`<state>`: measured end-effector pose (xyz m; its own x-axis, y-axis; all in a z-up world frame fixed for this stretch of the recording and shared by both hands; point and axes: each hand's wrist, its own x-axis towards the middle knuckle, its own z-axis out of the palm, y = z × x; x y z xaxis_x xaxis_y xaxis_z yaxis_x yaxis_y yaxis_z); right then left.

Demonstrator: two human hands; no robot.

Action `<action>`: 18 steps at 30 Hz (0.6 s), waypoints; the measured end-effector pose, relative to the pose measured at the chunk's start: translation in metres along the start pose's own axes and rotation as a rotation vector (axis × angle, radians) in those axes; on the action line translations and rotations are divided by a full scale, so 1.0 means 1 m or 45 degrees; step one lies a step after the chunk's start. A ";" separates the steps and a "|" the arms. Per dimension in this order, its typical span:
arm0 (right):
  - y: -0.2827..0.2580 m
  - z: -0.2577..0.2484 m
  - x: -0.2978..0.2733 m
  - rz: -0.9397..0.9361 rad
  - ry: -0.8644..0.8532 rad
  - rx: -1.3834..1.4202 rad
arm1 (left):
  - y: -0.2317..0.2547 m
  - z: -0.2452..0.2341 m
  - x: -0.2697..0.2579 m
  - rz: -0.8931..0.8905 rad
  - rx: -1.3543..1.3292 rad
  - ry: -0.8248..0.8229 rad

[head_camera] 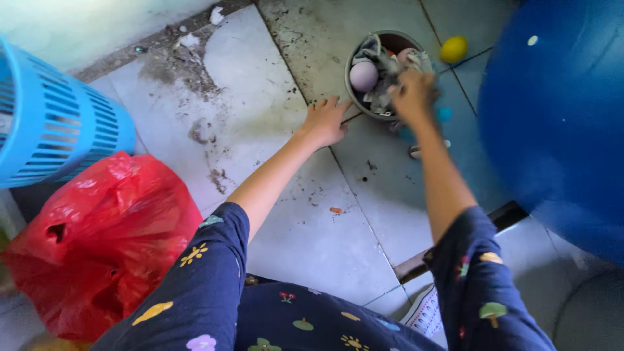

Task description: Sorting items from a waste basket into a plastic bag and then cleaning the floor floor.

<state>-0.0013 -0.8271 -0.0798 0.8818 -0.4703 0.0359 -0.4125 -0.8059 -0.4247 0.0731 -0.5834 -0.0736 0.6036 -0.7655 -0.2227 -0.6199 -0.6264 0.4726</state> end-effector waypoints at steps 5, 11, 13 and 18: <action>-0.013 -0.107 0.020 -0.348 0.393 0.449 | -0.014 -0.033 -0.013 -0.006 -0.027 0.041; -0.024 -0.167 0.012 -0.464 0.348 0.615 | -0.023 -0.093 -0.031 -0.006 0.123 -0.018; -0.044 -0.193 -0.001 -0.426 0.284 0.687 | -0.025 -0.118 -0.042 -0.007 0.175 -0.040; -0.043 -0.224 -0.007 -0.246 0.194 1.428 | -0.055 -0.178 -0.077 0.076 0.415 -0.036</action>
<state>-0.0412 -0.8700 0.1407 0.8397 -0.4740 0.2650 0.2303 -0.1311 -0.9642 0.1496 -0.4638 0.0699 0.5501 -0.8033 -0.2283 -0.7844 -0.5908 0.1887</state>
